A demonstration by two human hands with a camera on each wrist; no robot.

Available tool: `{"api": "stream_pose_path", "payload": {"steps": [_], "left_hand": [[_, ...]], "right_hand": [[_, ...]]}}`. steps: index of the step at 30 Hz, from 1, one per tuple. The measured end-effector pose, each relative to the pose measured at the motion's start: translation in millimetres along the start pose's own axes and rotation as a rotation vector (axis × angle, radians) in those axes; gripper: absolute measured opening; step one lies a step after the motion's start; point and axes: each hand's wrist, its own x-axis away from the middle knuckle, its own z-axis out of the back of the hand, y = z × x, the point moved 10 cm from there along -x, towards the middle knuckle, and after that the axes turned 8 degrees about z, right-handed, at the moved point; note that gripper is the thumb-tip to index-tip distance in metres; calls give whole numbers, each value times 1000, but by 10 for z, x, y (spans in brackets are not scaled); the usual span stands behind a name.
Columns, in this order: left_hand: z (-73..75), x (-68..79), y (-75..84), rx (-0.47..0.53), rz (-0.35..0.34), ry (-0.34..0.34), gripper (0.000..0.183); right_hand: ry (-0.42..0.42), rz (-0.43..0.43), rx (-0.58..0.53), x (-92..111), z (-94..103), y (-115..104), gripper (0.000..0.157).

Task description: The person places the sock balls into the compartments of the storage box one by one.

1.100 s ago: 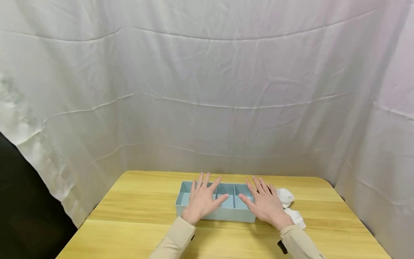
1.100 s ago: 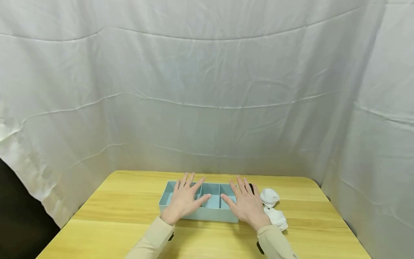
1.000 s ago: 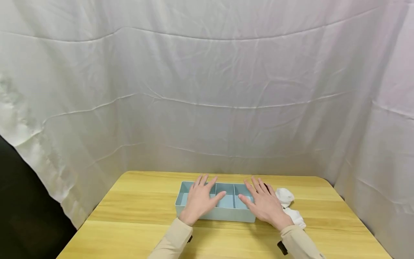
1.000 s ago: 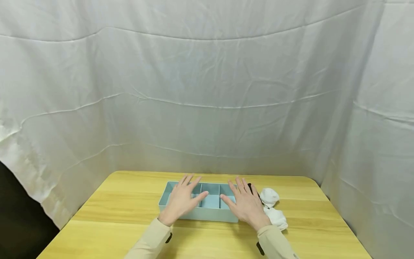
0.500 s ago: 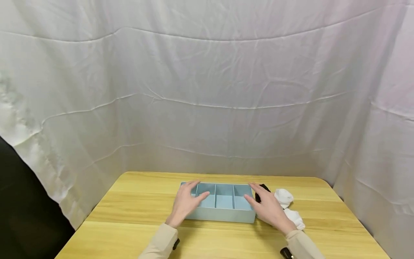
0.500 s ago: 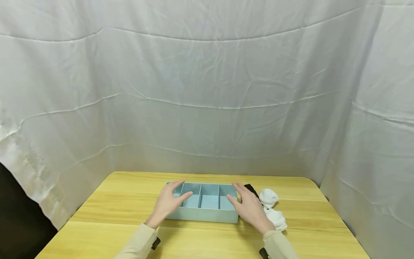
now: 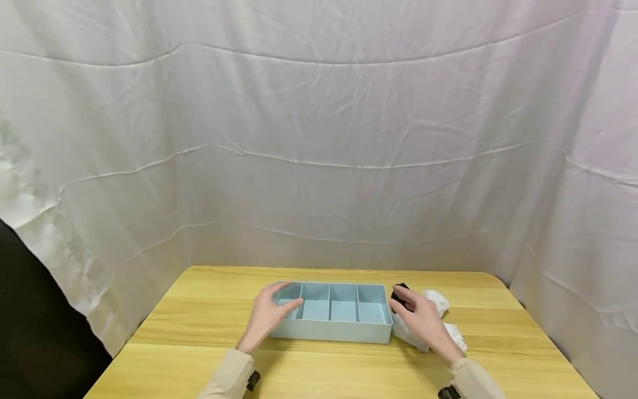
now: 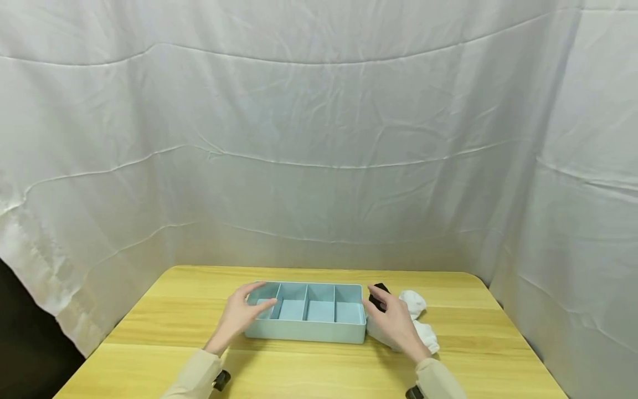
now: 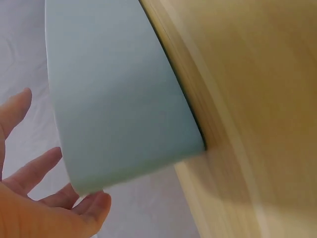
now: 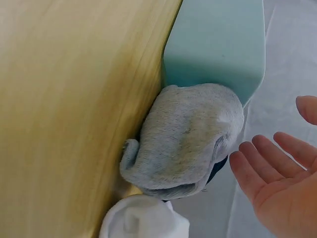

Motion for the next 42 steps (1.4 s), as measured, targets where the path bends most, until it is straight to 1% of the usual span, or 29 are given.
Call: {"api": "stream_pose_path", "payload": {"steps": [3, 5, 9, 11, 13, 16, 18, 20, 25, 29, 32, 36, 39, 42], "left_hand": [[52, 3, -44, -4, -2, 4, 60], [70, 5, -86, -2, 6, -7, 63], [86, 16, -189, 21, 35, -44, 71], [94, 23, -245, 31, 50, -65, 74], [93, 28, -304, 54, 69, -96, 76], [81, 38, -407, 111, 123, -149, 79], [75, 46, -466, 156, 161, -177, 80], [73, 57, -503, 185, 184, -199, 81], [63, 70, -518, 233, 195, -242, 79], [26, 70, -508, 263, 188, -277, 78], [12, 64, -503, 269, 174, -282, 78], [13, 52, -522, 264, 173, -272, 78], [12, 52, -553, 240, 193, -272, 79], [-3, 54, -587, 240, 227, -285, 81]], "right_hand": [[6, -25, -67, 14, 23, 67, 53], [14, -35, -98, 25, 41, 117, 53], [37, -45, -148, 50, 95, 211, 53], [52, -66, -174, 73, 140, 265, 54], [62, -96, -209, 95, 191, 330, 56], [75, -134, -273, 125, 269, 439, 59], [87, -141, -309, 138, 323, 496, 59], [101, -142, -341, 152, 375, 543, 59], [109, -172, -425, 186, 457, 649, 61], [119, -181, -484, 212, 504, 722, 61], [130, -165, -500, 226, 543, 766, 59], [136, -154, -524, 229, 594, 834, 52], [116, -192, -534, 250, 617, 903, 52], [72, -249, -500, 288, 624, 989, 57]]}}
